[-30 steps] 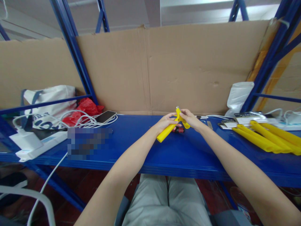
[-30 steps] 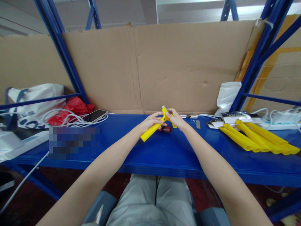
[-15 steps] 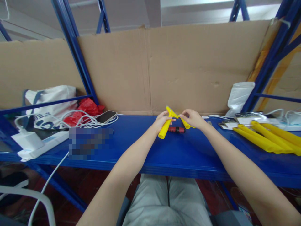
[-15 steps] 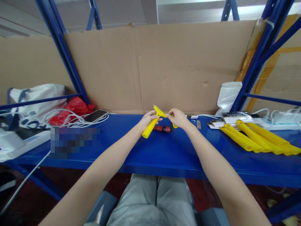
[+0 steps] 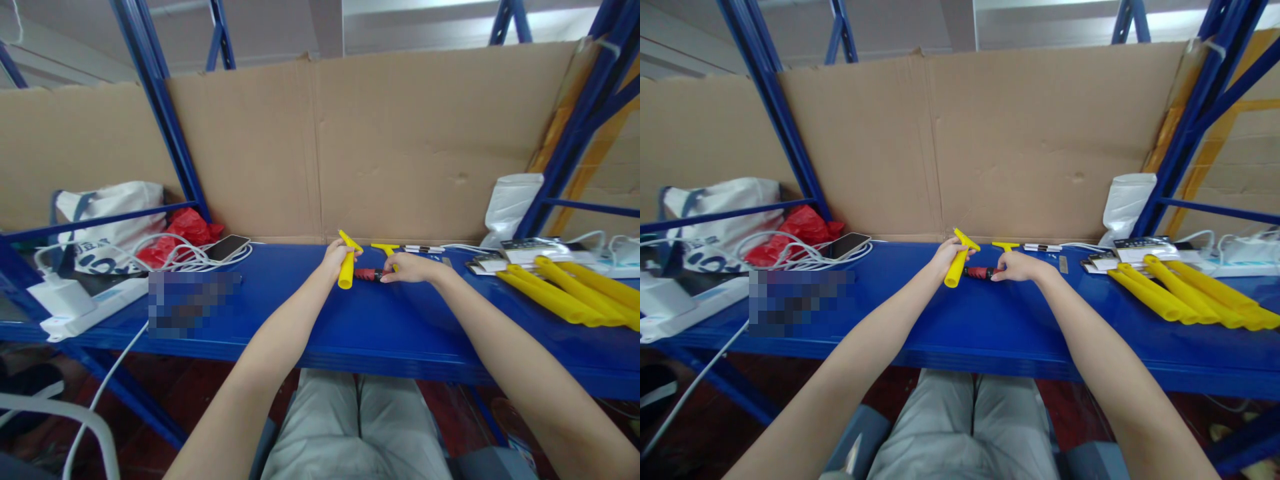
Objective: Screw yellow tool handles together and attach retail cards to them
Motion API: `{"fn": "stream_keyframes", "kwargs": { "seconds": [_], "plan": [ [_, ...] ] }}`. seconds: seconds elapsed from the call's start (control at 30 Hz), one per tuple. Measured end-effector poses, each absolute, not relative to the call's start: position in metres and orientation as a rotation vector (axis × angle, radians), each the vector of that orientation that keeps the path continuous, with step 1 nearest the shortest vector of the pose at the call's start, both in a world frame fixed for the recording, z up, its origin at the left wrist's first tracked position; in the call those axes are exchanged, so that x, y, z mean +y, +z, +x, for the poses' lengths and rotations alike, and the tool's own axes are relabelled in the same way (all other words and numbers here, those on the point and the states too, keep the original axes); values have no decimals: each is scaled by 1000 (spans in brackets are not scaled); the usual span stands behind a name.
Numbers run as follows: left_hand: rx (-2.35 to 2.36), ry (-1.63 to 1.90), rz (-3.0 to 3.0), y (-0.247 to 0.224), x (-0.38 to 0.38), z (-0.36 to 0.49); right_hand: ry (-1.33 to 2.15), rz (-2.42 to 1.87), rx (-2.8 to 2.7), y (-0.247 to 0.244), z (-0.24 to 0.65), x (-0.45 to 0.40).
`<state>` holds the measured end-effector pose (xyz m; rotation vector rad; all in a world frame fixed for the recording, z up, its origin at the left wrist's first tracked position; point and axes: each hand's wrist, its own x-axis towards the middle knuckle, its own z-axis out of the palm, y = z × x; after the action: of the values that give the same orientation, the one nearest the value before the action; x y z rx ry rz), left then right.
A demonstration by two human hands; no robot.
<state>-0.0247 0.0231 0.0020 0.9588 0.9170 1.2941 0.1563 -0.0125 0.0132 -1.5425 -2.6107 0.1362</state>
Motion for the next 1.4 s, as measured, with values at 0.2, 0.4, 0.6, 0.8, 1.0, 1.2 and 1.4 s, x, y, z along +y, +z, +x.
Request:
{"fn": "stream_keyframes", "kwargs": {
  "seconds": [0.2, 0.4, 0.6, 0.8, 1.0, 1.2, 1.4],
  "plan": [
    [952, 1314, 934, 2, 25, -25, 299, -1499, -2354, 13, 173, -7],
    [977, 1320, 930, 1, 24, -24, 783, -1374, -1801, 25, 188, -13],
    [1031, 1264, 939, -2, 21, -20, 687, -1264, -1360, 30, 187, -10],
    [1040, 1168, 1009, -3, 18, -18, 601, -1171, -1121, 34, 189, -6],
    [1037, 1114, 1025, -4, 16, -19, 488, -1047, -1056, 34, 197, -2],
    [979, 1023, 1059, -6, 15, -19, 452, -1015, -1175, 32, 199, 2],
    [951, 943, 1118, -7, 12, -18, 480, -998, -1166, 32, 196, 0]
  ]
}}
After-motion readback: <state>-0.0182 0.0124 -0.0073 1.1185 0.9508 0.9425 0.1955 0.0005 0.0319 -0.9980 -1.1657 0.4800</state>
